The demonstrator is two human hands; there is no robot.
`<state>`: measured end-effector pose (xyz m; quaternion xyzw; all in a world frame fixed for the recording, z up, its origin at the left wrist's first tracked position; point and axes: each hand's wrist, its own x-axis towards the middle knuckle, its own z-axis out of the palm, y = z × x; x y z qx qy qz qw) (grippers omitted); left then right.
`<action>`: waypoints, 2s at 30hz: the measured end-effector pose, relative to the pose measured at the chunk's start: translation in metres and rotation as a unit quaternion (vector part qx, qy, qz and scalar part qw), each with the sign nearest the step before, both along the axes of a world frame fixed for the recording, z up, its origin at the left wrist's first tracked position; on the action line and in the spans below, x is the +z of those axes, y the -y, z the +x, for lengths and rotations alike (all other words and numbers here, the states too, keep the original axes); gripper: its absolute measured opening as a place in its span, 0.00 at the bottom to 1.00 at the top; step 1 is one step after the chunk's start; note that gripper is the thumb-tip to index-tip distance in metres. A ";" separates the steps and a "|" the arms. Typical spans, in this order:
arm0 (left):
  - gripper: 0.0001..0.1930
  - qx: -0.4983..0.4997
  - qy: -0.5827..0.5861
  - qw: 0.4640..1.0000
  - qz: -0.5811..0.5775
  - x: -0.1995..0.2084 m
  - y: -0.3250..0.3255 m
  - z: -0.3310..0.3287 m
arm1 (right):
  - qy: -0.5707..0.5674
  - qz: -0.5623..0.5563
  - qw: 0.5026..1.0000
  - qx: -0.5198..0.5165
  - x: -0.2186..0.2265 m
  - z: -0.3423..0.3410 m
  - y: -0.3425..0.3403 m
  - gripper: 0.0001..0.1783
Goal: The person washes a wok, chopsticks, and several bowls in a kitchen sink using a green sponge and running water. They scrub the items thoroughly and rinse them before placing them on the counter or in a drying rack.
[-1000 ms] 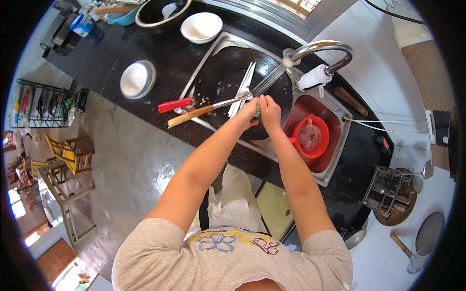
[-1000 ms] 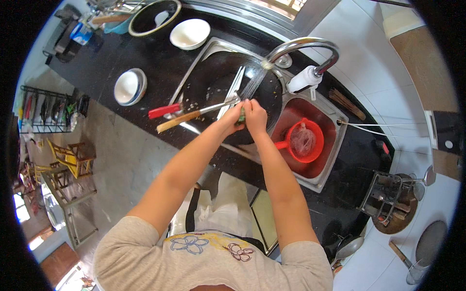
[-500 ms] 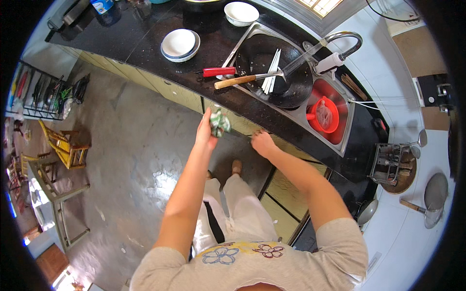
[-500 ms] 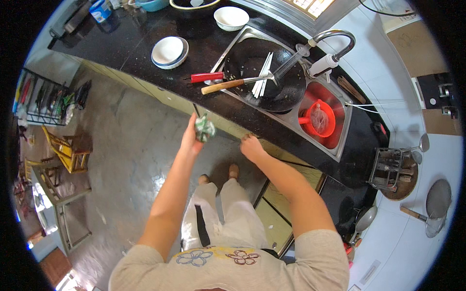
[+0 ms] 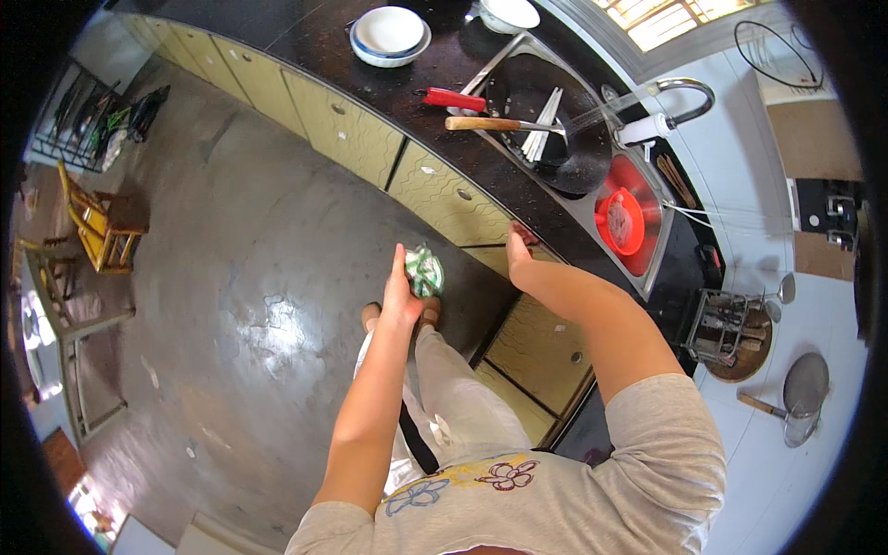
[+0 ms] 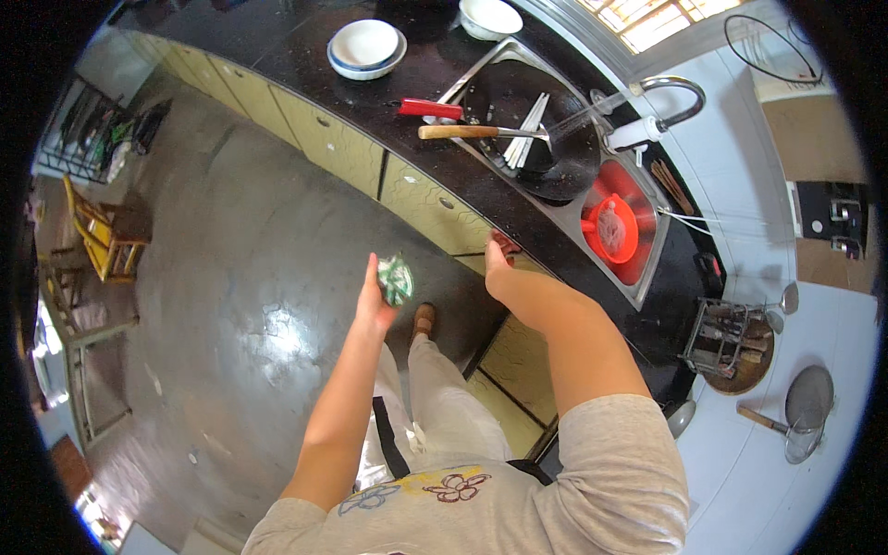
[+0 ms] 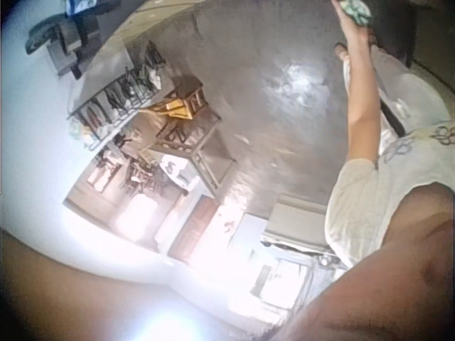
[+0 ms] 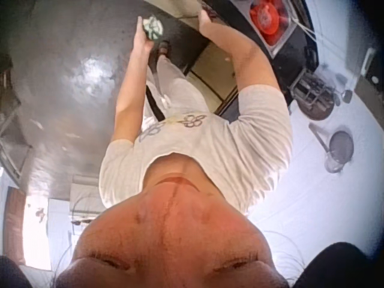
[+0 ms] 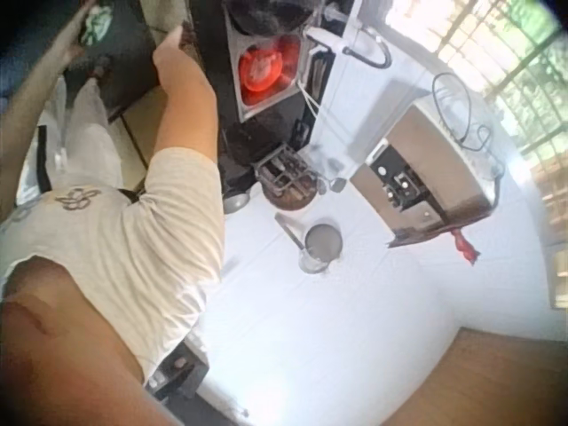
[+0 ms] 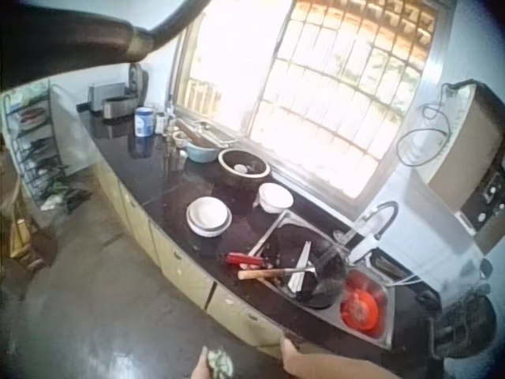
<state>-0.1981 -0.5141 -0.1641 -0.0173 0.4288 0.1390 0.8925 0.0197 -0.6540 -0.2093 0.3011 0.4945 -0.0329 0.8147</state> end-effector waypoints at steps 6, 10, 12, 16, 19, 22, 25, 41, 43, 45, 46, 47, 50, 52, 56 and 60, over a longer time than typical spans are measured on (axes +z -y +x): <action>0.20 -0.016 -0.053 0.998 -0.040 -0.025 0.042 -0.068 | -0.316 0.183 0.929 -0.053 0.024 -0.081 -0.010 0.15; 0.18 -0.041 -0.131 0.990 -0.030 -0.092 0.096 -0.124 | -0.578 0.341 0.713 -0.203 0.067 -0.154 -0.062 0.13; 0.19 -0.148 -0.184 0.972 -0.009 -0.097 0.103 -0.128 | -0.637 0.405 0.627 -0.194 0.073 -0.183 -0.089 0.11; 0.19 -0.165 -0.144 0.966 0.138 -0.102 0.089 -0.090 | -0.709 0.504 0.453 -0.198 0.049 -0.211 -0.126 0.10; 0.15 -0.126 -0.177 0.959 0.181 -0.152 0.058 -0.045 | -0.768 0.524 0.320 -0.183 0.042 -0.204 -0.151 0.13; 0.13 -0.084 -0.174 0.960 0.204 -0.208 0.016 0.002 | -0.816 0.520 0.126 -0.220 0.027 -0.167 -0.155 0.17; 0.14 -0.030 -0.101 0.978 0.182 -0.256 -0.034 0.056 | -0.704 0.623 0.026 -0.339 -0.083 -0.092 -0.129 0.16; 0.14 0.039 0.024 0.980 0.192 -0.407 -0.078 0.222 | -0.558 0.621 0.156 -0.528 -0.301 0.104 -0.176 0.29; 0.15 0.054 0.036 0.985 0.162 -0.406 -0.075 0.224 | -0.548 0.625 0.164 -0.531 -0.301 0.105 -0.173 0.27; 0.16 0.060 0.058 0.984 0.160 -0.409 -0.077 0.225 | -0.543 0.640 0.183 -0.512 -0.308 0.108 -0.170 0.27; 0.15 0.045 0.049 0.984 0.162 -0.400 -0.077 0.222 | -0.544 0.648 0.186 -0.500 -0.311 0.107 -0.169 0.28; 0.15 0.041 0.040 0.985 0.162 -0.408 -0.075 0.223 | -0.547 0.647 0.182 -0.499 -0.313 0.106 -0.168 0.28; 0.15 0.030 0.016 0.987 0.156 -0.410 -0.076 0.226 | -0.517 0.623 0.167 -0.563 -0.305 0.103 -0.168 0.29; 0.15 0.029 0.005 0.989 0.144 -0.400 -0.075 0.222 | -0.518 0.619 0.191 -0.558 -0.306 0.105 -0.169 0.30; 0.18 0.027 0.042 0.979 0.196 -0.398 -0.078 0.205 | -0.509 0.630 0.256 -0.527 -0.299 0.103 -0.173 0.32; 0.20 0.058 -0.007 0.986 0.159 -0.354 -0.065 0.141 | -0.519 0.689 0.207 -0.462 -0.259 0.064 -0.171 0.25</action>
